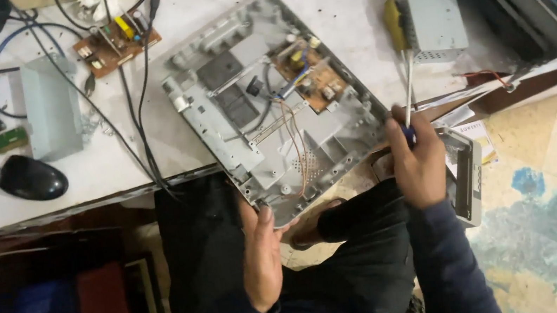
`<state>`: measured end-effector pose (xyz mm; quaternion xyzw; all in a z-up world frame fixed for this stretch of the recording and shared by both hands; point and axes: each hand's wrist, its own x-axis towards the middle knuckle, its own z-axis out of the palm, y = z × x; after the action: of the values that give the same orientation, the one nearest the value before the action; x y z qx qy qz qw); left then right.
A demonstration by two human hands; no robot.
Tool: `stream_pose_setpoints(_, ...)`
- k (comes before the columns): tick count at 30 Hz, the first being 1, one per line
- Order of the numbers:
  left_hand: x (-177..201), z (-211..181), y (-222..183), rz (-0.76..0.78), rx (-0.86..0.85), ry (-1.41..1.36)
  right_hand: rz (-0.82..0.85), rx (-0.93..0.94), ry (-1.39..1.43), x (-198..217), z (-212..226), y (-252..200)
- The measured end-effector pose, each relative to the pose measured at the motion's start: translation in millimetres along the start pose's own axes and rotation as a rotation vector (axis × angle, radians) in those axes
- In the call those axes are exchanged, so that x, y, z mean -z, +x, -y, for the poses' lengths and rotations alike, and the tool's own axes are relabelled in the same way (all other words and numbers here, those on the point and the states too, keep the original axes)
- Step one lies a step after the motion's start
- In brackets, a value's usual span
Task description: Disassembling an electronic device chassis by removing screws and cutting wires to access internal components.
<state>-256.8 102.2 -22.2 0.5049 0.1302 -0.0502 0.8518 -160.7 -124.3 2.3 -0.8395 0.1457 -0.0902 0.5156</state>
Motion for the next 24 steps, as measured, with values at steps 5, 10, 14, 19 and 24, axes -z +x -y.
stream_pose_setpoints(5,18.1,-26.0,13.8,0.059,-0.196,0.16,0.019,-0.043,0.092,5.1,-2.0,-48.4)
stream_pose_setpoints(10,81.1,-29.9,66.0,0.038,-0.225,0.531,0.09,-0.064,0.279,-8.6,15.2,-92.2)
stream_pose_setpoints(14,76.8,-85.7,108.4,0.049,-0.165,0.784,0.161,-0.003,0.425,-25.6,14.1,-111.1)
stream_pose_setpoints(19,58.6,-141.1,138.1,0.066,-0.157,0.887,0.245,0.077,0.395,-48.0,5.8,-124.0)
stream_pose_setpoints(24,48.3,-160.8,173.1,-0.001,-0.091,0.983,0.288,0.052,0.405,-71.6,0.0,-131.9)
